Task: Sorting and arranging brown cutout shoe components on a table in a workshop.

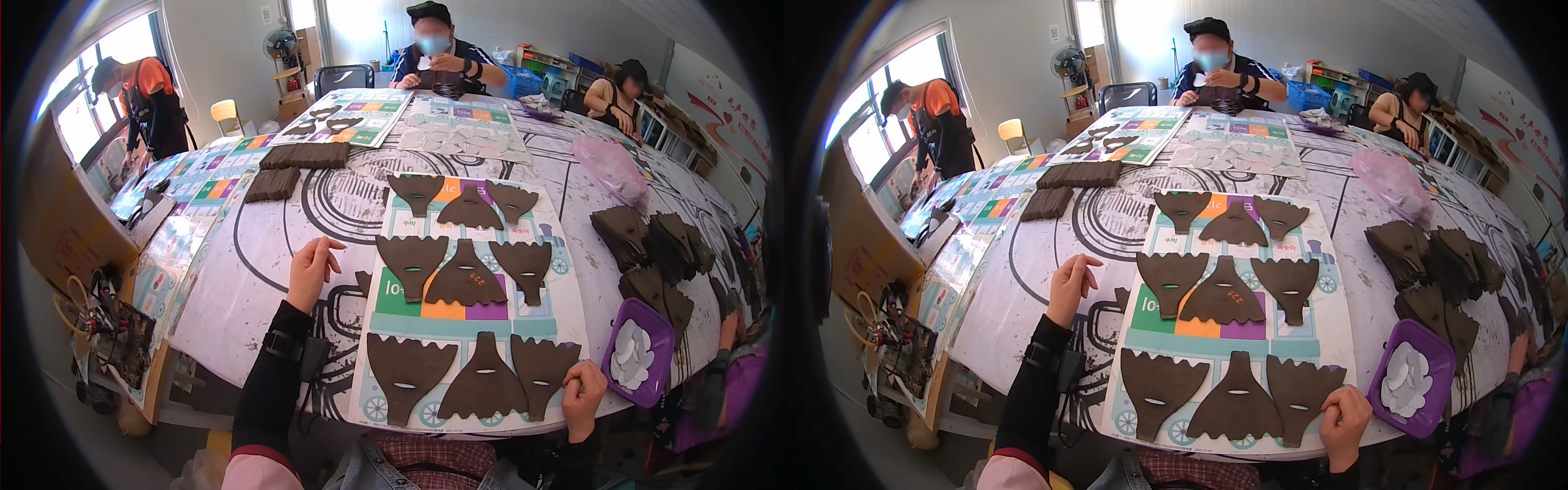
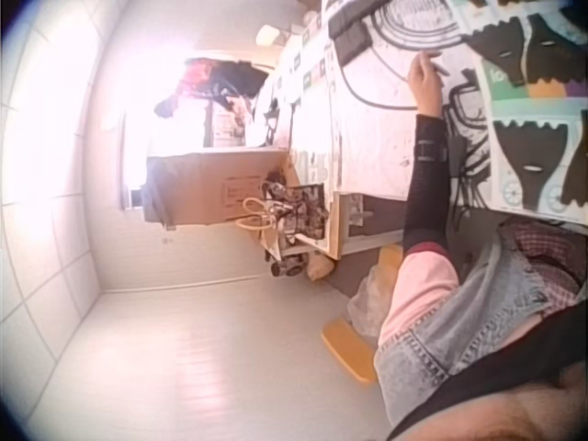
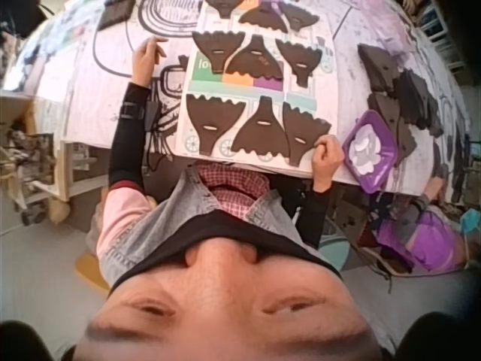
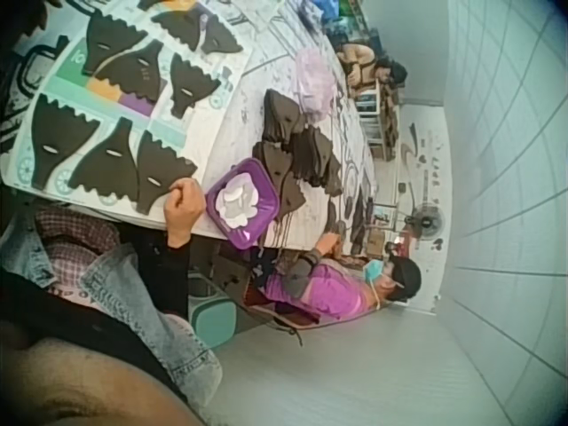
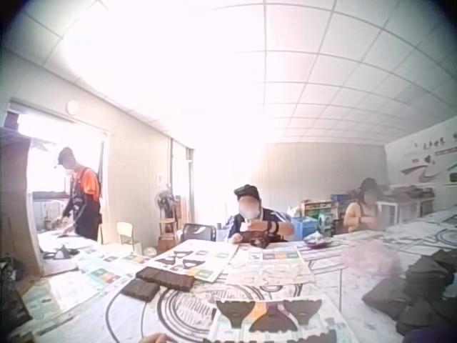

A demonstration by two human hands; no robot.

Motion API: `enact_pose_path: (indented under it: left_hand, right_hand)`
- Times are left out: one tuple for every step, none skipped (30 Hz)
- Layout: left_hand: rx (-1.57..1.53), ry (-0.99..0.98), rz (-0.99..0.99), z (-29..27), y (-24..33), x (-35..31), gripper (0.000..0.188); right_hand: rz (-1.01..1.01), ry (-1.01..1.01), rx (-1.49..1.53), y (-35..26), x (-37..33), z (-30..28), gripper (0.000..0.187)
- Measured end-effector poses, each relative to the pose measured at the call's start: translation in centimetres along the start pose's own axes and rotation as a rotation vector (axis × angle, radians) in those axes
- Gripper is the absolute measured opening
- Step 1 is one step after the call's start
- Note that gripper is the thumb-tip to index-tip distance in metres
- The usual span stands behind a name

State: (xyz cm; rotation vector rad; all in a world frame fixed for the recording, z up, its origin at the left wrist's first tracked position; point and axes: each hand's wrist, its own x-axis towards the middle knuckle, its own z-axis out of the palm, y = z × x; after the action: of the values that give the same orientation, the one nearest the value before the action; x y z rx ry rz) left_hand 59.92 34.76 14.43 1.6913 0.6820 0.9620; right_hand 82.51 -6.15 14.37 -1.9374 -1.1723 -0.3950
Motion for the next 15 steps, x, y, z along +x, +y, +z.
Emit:
enact_pose_path:
  left_hand:
    - [0.003, -0.006, -0.002, 0.0, 0.0, 0.0, 0.036]
    - [0.003, -0.008, -0.001, 0.0, 0.0, 0.1, 0.036]
    - [0.010, -0.012, 0.001, 0.0, 0.0, 0.0, 0.036]
    - [0.017, -0.016, 0.005, 0.0, 0.1, 0.1, 0.036]
    - [0.018, -0.019, 0.006, 0.1, 0.1, 0.1, 0.036]
    - [0.027, -0.019, -0.005, 0.2, 0.1, 0.0, 0.035]
    - [0.037, -0.020, -0.015, 0.3, 0.2, 0.0, 0.035]
    - [0.038, -0.024, -0.013, 0.4, 0.2, 0.1, 0.035]
    - [0.040, -0.028, -0.013, 0.6, 0.3, 0.1, 0.035]
    - [0.042, -0.031, -0.012, 0.7, 0.3, 0.1, 0.035]
    - [0.042, -0.034, -0.011, 0.8, 0.2, 0.1, 0.035]
    - [0.044, -0.032, -0.014, 0.5, 0.2, 0.0, 0.035]
    - [0.047, -0.027, -0.018, 0.2, 0.2, -0.1, 0.034]
    - [0.051, -0.018, -0.019, -0.1, -0.1, -0.1, 0.034]
    - [0.045, -0.020, -0.022, -0.4, -0.5, -0.2, 0.035]
  right_hand:
    - [0.003, 0.002, 0.002, 0.0, 0.0, 0.0, 0.010]
    - [0.004, 0.003, 0.001, 0.0, 0.0, 0.0, 0.010]
    - [0.005, 0.002, 0.001, 0.0, 0.0, 0.0, 0.010]
    - [0.007, 0.001, 0.000, 0.0, -0.1, -0.1, 0.010]
    - [0.009, 0.004, 0.001, 0.1, 0.0, -0.1, 0.010]
    - [0.004, 0.009, -0.003, 0.1, 0.0, -0.1, 0.009]
    - [-0.001, 0.015, -0.006, 0.1, 0.0, -0.2, 0.009]
    - [0.003, 0.018, -0.007, 0.2, 0.1, -0.2, 0.009]
    - [0.002, 0.017, -0.006, 0.3, 0.0, -0.3, 0.009]
    - [0.001, 0.017, -0.004, 0.3, 0.1, -0.3, 0.009]
    - [0.003, 0.018, -0.005, 0.4, 0.1, -0.3, 0.009]
    - [0.001, 0.018, 0.001, 0.3, 0.2, -0.2, 0.009]
    - [-0.004, 0.017, 0.009, 0.2, 0.3, 0.0, 0.009]
    - [-0.009, 0.013, 0.017, 0.1, 0.2, 0.1, 0.009]
    - [-0.006, 0.012, 0.000, 0.0, 0.2, 0.3, 0.009]
